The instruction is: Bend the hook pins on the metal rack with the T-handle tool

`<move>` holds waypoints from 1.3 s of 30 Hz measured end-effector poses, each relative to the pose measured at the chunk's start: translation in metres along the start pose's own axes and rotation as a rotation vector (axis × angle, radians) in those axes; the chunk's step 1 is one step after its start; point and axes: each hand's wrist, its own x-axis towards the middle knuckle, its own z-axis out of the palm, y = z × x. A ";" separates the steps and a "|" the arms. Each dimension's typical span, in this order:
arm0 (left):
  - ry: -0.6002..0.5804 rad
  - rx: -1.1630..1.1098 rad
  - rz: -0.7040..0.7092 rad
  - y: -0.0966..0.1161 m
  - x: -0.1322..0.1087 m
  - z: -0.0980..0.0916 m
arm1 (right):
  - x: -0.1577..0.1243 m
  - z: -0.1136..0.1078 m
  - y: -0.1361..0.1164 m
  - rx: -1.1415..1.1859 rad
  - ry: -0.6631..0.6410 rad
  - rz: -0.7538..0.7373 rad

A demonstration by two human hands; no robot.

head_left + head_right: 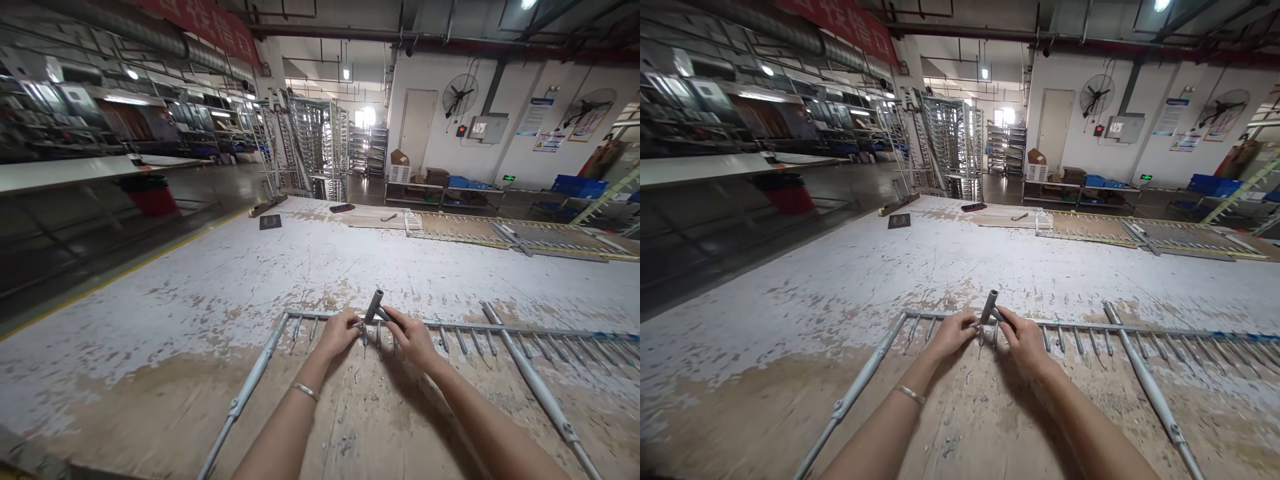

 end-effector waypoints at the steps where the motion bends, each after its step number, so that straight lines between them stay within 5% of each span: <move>1: -0.037 -0.026 0.044 0.000 -0.001 -0.005 | 0.000 -0.001 -0.001 0.024 0.005 -0.009; 15: -0.293 -0.282 0.092 -0.010 0.002 -0.025 | 0.005 -0.021 -0.014 0.455 0.215 0.178; 23: 0.031 0.077 -0.107 0.003 0.008 -0.012 | 0.002 -0.027 -0.021 0.270 0.205 0.021; 27: 0.054 0.181 -0.149 0.011 0.007 -0.008 | -0.003 -0.019 -0.013 0.059 0.206 -0.165; 32: 0.024 0.222 -0.162 0.015 0.007 -0.009 | -0.003 -0.009 -0.003 -0.349 -0.039 -0.135; 39: 0.024 0.237 -0.163 0.016 0.007 -0.008 | -0.001 -0.012 -0.008 -0.212 0.099 -0.221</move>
